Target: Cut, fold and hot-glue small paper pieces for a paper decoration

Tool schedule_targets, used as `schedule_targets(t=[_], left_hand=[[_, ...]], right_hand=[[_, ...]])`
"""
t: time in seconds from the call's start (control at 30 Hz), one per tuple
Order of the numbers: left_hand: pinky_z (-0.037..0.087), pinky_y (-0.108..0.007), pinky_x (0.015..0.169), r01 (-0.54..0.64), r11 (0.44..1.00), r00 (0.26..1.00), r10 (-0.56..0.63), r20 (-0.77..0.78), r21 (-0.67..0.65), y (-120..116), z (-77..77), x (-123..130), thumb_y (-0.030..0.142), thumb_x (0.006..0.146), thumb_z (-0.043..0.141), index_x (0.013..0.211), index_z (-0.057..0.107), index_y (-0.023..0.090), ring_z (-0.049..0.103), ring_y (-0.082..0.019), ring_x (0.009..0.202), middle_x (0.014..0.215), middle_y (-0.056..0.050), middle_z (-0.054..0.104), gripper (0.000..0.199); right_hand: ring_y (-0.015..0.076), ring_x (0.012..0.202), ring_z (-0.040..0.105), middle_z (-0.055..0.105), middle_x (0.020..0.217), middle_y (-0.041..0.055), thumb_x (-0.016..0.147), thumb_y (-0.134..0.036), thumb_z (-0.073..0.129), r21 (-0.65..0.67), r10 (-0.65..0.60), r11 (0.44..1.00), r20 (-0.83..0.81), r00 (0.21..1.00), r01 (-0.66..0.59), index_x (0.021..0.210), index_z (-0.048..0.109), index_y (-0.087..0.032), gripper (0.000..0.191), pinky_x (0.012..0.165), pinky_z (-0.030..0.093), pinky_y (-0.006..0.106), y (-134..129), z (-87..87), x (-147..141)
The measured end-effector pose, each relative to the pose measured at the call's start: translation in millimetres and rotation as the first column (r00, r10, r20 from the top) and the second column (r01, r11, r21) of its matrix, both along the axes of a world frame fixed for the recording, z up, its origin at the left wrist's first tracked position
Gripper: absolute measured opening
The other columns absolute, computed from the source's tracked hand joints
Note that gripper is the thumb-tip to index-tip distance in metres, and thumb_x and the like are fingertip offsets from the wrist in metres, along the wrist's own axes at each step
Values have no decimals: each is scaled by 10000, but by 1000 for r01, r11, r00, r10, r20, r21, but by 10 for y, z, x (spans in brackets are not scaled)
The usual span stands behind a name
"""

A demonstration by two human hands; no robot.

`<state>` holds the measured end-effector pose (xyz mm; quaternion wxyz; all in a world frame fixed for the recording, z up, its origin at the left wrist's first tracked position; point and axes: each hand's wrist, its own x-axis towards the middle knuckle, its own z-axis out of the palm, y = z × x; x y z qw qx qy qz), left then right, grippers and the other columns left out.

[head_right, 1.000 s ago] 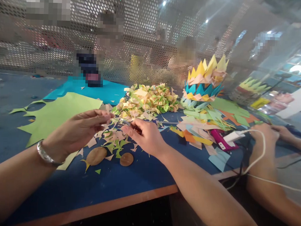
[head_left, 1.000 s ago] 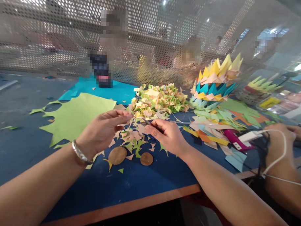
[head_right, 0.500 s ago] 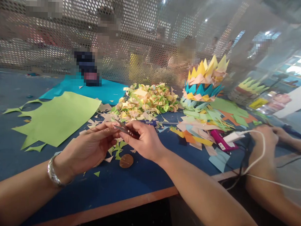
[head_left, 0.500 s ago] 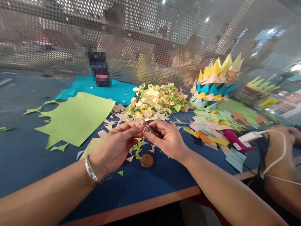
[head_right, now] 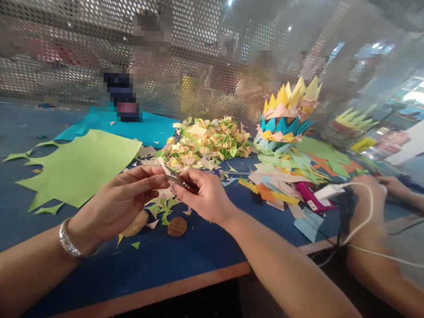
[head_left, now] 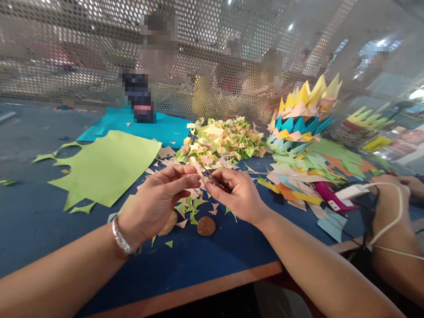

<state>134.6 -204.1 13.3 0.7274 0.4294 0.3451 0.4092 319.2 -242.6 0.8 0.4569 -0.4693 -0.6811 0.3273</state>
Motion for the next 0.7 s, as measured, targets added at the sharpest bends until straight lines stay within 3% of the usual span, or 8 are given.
schedule_targets(t=[0.2,0.47,0.7], left_hand=[[467,-253,658,90,995,988,-85,-128,33,50,23,-47,263,701,816,714,726,188,618,-152,724,747,-39,690,118],[434,-272,619,178,957,965,-125,-230,229,59,37,-68,241,719,759,656,699,211,591,-158,666,690,-34,684,91],[478,-282,666,117,977,982,-86,-171,180,63,19,-69,264,747,770,689,698,202,636,-163,703,720,-36,697,111]], right_hand=[[83,558,437,552,659,-33,868,-360,675,-42,29,999,43,999,-27,815,623,-182,193,511,352,231,-2,1,35],[88,564,480,545,657,-27,857,-322,653,-103,95,991,56,994,-89,815,615,-175,157,517,373,231,-14,72,35],[82,550,411,507,654,-39,882,-414,681,-63,36,997,59,998,-33,818,608,-188,246,493,316,237,7,18,55]])
